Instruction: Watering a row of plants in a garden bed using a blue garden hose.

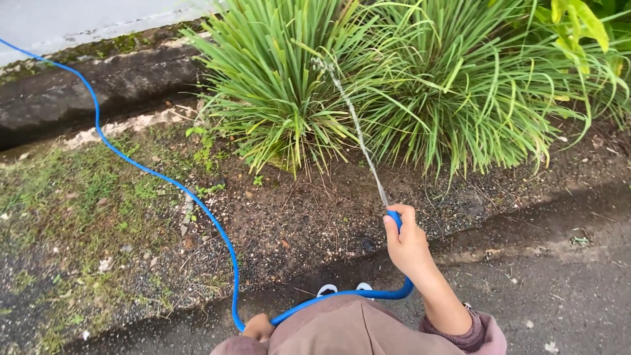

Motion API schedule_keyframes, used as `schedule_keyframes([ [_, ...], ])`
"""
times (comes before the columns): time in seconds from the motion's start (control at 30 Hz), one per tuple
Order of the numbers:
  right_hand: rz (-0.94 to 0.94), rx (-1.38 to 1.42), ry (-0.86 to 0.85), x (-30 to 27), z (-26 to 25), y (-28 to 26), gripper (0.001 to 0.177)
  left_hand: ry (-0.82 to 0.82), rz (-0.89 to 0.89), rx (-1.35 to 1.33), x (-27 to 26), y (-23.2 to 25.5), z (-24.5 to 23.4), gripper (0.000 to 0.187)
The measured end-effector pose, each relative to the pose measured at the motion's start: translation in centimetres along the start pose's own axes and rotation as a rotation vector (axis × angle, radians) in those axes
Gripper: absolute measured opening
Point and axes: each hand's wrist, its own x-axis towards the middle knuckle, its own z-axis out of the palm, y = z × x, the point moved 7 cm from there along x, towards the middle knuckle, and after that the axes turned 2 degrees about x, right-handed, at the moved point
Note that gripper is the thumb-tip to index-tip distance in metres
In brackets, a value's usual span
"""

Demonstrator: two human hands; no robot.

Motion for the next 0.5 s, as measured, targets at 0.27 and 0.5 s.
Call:
schedule_keyframes([
  [0.27, 0.0, 0.017, 0.009, -0.3, 0.3, -0.4, 0.031, 0.037, -0.032, -0.057, -1.5, -0.4, 0.0, 0.019],
  [0.5, -0.005, 0.036, 0.02, -0.5, 0.7, -0.3, 0.032, 0.046, -0.009, -0.085, -1.9, -0.8, 0.2, 0.021],
])
